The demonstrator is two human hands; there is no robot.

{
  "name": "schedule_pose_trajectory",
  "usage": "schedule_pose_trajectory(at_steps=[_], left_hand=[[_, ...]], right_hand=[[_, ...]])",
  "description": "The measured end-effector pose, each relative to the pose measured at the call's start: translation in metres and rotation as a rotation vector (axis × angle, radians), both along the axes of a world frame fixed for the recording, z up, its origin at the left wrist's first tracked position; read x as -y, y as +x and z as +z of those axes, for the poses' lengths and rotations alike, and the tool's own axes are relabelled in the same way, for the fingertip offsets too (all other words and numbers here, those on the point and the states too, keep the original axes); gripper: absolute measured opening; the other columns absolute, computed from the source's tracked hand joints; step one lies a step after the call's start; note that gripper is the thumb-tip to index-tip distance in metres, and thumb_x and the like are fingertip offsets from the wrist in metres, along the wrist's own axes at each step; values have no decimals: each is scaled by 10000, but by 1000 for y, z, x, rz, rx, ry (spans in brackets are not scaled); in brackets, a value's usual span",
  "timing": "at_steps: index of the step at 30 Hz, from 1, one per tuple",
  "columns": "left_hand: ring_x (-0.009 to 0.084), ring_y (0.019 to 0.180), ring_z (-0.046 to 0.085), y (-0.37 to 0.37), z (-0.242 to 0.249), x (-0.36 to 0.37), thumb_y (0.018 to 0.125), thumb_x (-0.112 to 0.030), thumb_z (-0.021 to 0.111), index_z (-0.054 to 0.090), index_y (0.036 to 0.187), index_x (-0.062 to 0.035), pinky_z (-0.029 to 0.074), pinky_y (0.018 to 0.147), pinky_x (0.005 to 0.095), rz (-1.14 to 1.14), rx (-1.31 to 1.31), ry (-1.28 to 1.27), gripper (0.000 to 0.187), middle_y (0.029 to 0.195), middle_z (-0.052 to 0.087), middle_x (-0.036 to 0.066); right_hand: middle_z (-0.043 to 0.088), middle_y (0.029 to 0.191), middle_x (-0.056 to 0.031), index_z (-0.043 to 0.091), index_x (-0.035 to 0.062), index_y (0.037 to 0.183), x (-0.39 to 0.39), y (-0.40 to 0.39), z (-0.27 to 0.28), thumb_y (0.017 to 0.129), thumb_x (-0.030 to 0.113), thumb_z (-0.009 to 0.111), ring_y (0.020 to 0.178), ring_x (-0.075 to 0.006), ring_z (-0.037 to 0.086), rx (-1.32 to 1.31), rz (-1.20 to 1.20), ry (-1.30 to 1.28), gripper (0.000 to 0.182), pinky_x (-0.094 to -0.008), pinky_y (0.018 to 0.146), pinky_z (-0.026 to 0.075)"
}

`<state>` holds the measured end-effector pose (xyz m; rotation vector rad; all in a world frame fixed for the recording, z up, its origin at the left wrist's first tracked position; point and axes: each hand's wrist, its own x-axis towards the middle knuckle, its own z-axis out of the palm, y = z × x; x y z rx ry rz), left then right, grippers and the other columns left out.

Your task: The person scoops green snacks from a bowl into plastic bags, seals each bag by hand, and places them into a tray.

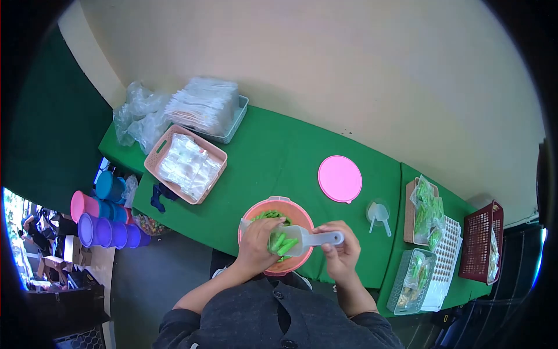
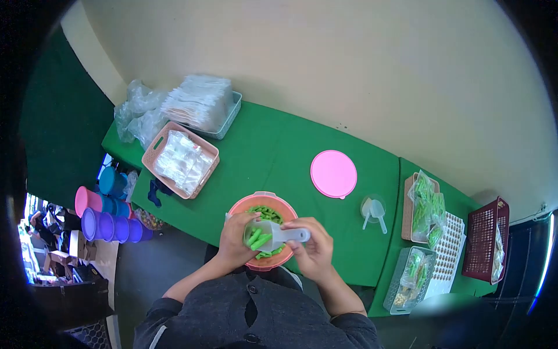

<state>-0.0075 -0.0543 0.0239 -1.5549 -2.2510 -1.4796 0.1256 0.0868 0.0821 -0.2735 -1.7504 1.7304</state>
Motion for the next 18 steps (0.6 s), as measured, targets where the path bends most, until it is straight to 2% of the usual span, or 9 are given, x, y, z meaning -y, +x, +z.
schedule_pose_trajectory(at_steps=[2,4,6,10,12,14,16,17,18], left_hand=[[322,974,602,2,-2,0,607,-118,828,514,1207,-78,467,852,421,3,-11,11,678,1051,611,120],[311,967,610,3,-4,-1,594,-119,841,515,1211,-80,478,848,415,-46,21,28,699,1054,615,120],[301,981,613,5,-4,0,594,-124,849,509,1222,-79,483,854,408,-58,75,38,715,1061,615,119],[279,1031,624,6,0,1,657,-141,830,498,1245,-67,496,890,373,-174,306,47,680,1106,619,119],[261,1061,617,6,4,3,669,-137,827,482,1261,-70,488,916,365,-172,377,1,689,1128,615,116],[243,1091,611,5,3,7,680,-133,825,466,1277,-72,481,942,358,-164,455,-46,699,1149,611,114],[219,1129,594,-3,-6,8,692,-133,824,429,1304,-67,469,969,360,-163,565,69,731,1185,602,110],[246,1158,578,-6,-20,12,680,-116,831,406,1308,-52,468,972,380,-164,729,156,761,1178,602,110],[246,1158,578,-13,-27,18,680,-116,831,406,1308,-52,468,972,380,-160,725,157,761,1178,602,110]], right_hand=[[620,999,-168,596,-63,1051,-3,-2,3,893,142,645,898,-230,642,73,120,535,264,-338,788,520],[653,995,-164,604,-50,1065,3,2,7,876,101,653,930,-262,639,88,130,497,247,-360,819,513],[655,1005,-164,602,-49,1047,3,6,3,889,131,645,910,-254,643,-45,-78,179,243,-355,808,511],[652,993,-161,603,-52,1036,0,5,3,883,136,651,892,-244,644,6,-10,214,247,-351,798,511],[643,974,-168,593,-55,1034,1,8,2,892,158,642,877,-240,639,-27,-47,363,261,-351,783,512],[636,960,-159,581,-53,1039,3,10,-1,913,182,609,880,-234,628,-78,-167,215,268,-355,790,505],[632,956,-148,575,-45,1043,-6,5,4,940,197,564,891,-227,617,-325,-414,-68,263,-345,801,493],[631,955,-128,576,-40,1058,-11,4,2,958,179,539,902,-196,607,-321,-431,-103,244,-331,814,485],[631,955,-128,576,-40,1058,-14,1,1,958,179,539,902,-196,607,-324,-427,-105,244,-331,814,485]])
